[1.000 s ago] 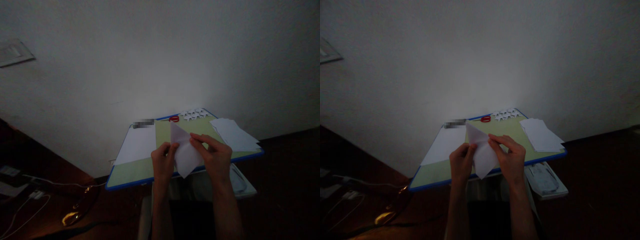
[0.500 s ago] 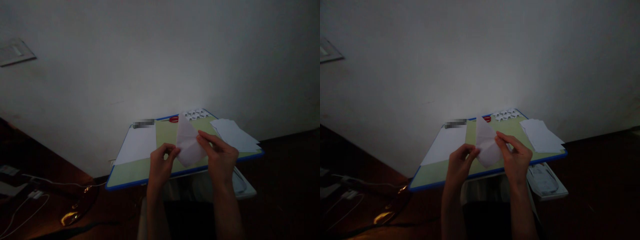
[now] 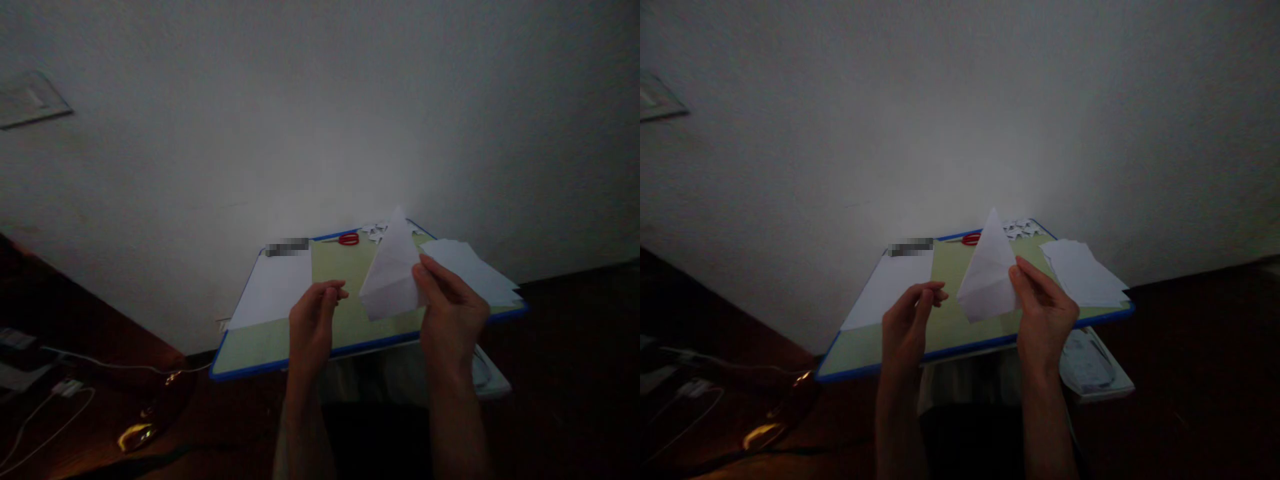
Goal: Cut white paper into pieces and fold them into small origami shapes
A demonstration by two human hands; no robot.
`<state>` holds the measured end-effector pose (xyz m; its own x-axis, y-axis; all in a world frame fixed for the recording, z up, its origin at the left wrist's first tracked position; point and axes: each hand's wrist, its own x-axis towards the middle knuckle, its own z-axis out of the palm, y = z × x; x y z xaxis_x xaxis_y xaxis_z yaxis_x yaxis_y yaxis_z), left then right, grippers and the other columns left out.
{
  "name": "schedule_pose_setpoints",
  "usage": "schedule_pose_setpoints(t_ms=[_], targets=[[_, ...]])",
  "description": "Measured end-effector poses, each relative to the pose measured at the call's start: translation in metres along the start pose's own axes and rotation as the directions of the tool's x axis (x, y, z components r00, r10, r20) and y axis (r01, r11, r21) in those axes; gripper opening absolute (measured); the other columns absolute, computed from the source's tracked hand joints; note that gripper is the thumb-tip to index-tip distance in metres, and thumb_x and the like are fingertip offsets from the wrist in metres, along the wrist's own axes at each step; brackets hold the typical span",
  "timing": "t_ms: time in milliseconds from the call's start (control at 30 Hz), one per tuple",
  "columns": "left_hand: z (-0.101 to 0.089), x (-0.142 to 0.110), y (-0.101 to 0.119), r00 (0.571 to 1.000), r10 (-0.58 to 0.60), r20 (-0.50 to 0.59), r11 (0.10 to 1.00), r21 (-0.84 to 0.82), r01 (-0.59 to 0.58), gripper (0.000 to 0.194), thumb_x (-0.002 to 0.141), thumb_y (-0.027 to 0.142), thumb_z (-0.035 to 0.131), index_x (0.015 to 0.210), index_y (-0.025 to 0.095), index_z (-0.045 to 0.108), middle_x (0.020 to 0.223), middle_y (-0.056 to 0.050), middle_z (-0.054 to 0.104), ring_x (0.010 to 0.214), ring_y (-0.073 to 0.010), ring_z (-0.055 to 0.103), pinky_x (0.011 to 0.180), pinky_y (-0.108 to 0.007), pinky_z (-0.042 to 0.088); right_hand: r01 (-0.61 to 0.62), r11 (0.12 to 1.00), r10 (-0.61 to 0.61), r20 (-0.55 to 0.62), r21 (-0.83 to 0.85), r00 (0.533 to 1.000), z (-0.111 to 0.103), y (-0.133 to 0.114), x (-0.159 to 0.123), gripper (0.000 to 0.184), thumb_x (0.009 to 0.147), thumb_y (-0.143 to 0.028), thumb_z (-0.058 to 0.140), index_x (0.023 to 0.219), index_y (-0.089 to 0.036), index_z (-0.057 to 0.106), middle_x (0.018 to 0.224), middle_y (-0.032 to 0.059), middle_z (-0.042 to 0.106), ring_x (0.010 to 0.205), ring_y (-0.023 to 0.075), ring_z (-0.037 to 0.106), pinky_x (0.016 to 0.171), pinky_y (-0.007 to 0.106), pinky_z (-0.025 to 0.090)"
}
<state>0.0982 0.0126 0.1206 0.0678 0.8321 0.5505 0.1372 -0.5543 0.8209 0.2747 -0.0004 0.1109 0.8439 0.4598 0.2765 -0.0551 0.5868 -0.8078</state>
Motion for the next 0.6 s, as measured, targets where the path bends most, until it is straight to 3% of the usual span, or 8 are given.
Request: schedule_pose_setpoints(t_ms=[133, 267, 333, 433, 500, 533, 567, 600], targets=[[0.010, -0.001, 0.002, 1.000, 0.006, 0.019, 1.000, 0.017, -0.006, 0.021, 0.098, 0.040, 0.069, 0.104, 0.022, 0.079, 0.100, -0.006, 0.080, 0.093, -0.0197, 0.071, 0.086, -0.032, 0.052, -0.049, 0.996, 0.048, 0.014, 0.073, 0.999, 0.005, 0.003, -0.003, 0.029, 0.073, -0.033, 0.093, 0.098, -0.022, 0.085, 0.097, 0.0056, 0.084, 0.090, 0.0233, 0.076, 0.089, 0.044, 0.062], [0.018, -0.003, 0.000, 0.998, -0.017, -0.053, 1.000, -0.020, 0.016, 0.019, 0.095, 0.037, 0.074, 0.088, 0.021, 0.078, 0.082, -0.002, 0.074, 0.079, -0.0169, 0.066, 0.076, -0.029, 0.051, -0.106, 0.990, 0.095, 0.110, 0.098, 0.989, 0.008, 0.007, -0.007, 0.028, 0.075, -0.033, 0.091, 0.100, -0.024, 0.084, 0.096, 0.0039, 0.082, 0.089, 0.0213, 0.075, 0.083, 0.039, 0.060], [0.016, -0.003, -0.001, 0.996, -0.023, -0.089, 0.999, -0.035, 0.020, 0.017, 0.095, 0.035, 0.074, 0.086, 0.021, 0.077, 0.079, -0.001, 0.073, 0.077, -0.0162, 0.065, 0.073, -0.028, 0.050, -0.121, 0.990, 0.106, 0.201, 0.066, 0.974, 0.006, 0.009, -0.004, 0.030, 0.077, -0.033, 0.090, 0.105, -0.025, 0.082, 0.091, 0.0026, 0.081, 0.086, 0.0206, 0.074, 0.081, 0.038, 0.059], [0.006, -0.003, 0.003, 0.992, 0.026, -0.121, 0.998, 0.052, -0.020, 0.012, 0.096, 0.030, 0.074, 0.088, 0.021, 0.076, 0.081, 0.000, 0.073, 0.078, -0.0156, 0.065, 0.074, -0.028, 0.049, -0.109, 0.993, 0.117, 0.387, -0.043, 0.915, -0.002, 0.009, 0.004, 0.038, 0.080, -0.034, 0.087, 0.116, -0.025, 0.078, 0.093, 0.0035, 0.079, 0.089, 0.0224, 0.074, 0.086, 0.042, 0.059], [-0.001, -0.003, 0.009, 0.990, 0.111, -0.082, 0.980, 0.175, -0.096, 0.011, 0.097, 0.025, 0.072, 0.087, 0.020, 0.074, 0.080, 0.000, 0.071, 0.078, -0.0150, 0.063, 0.074, -0.028, 0.048, 0.023, 0.995, 0.019, 0.408, -0.100, 0.913, -0.011, 0.003, 0.010, 0.054, 0.082, -0.034, 0.085, 0.133, -0.027, 0.068, 0.108, 0.0057, 0.077, 0.099, 0.0245, 0.072, 0.095, 0.047, 0.057], [-0.004, -0.003, 0.013, 0.987, 0.158, -0.018, 0.961, 0.231, -0.150, 0.011, 0.097, 0.022, 0.072, 0.086, 0.020, 0.073, 0.079, 0.000, 0.070, 0.077, -0.0147, 0.063, 0.074, -0.028, 0.048, 0.142, 0.982, -0.085, 0.385, -0.121, 0.919, -0.016, -0.003, 0.012, 0.061, 0.084, -0.034, 0.084, 0.140, -0.029, 0.062, 0.116, 0.0065, 0.074, 0.105, 0.0254, 0.070, 0.099, 0.050, 0.055], [-0.006, -0.004, 0.017, 0.977, 0.203, 0.061, 0.939, 0.269, -0.212, 0.011, 0.097, 0.019, 0.071, 0.086, 0.019, 0.073, 0.080, 0.000, 0.070, 0.077, -0.0147, 0.062, 0.073, -0.028, 0.048, 0.285, 0.946, -0.212, 0.370, -0.155, 0.905, -0.021, -0.011, 0.014, 0.063, 0.085, -0.033, 0.084, 0.142, -0.031, 0.058, 0.123, 0.0070, 0.071, 0.110, 0.0262, 0.068, 0.102, 0.051, 0.053], [-0.007, -0.005, 0.021, 0.961, 0.237, 0.144, 0.918, 0.290, -0.270, 0.011, 0.097, 0.017, 0.071, 0.086, 0.019, 0.072, 0.080, 0.000, 0.069, 0.078, -0.0150, 0.062, 0.073, -0.027, 0.048, 0.430, 0.882, -0.336, 0.384, -0.191, 0.860, -0.026, -0.020, 0.015, 0.057, 0.086, -0.032, 0.083, 0.139, -0.031, 0.060, 0.127, 0.0076, 0.067, 0.114, 0.0271, 0.065, 0.104, 0.052, 0.051]])
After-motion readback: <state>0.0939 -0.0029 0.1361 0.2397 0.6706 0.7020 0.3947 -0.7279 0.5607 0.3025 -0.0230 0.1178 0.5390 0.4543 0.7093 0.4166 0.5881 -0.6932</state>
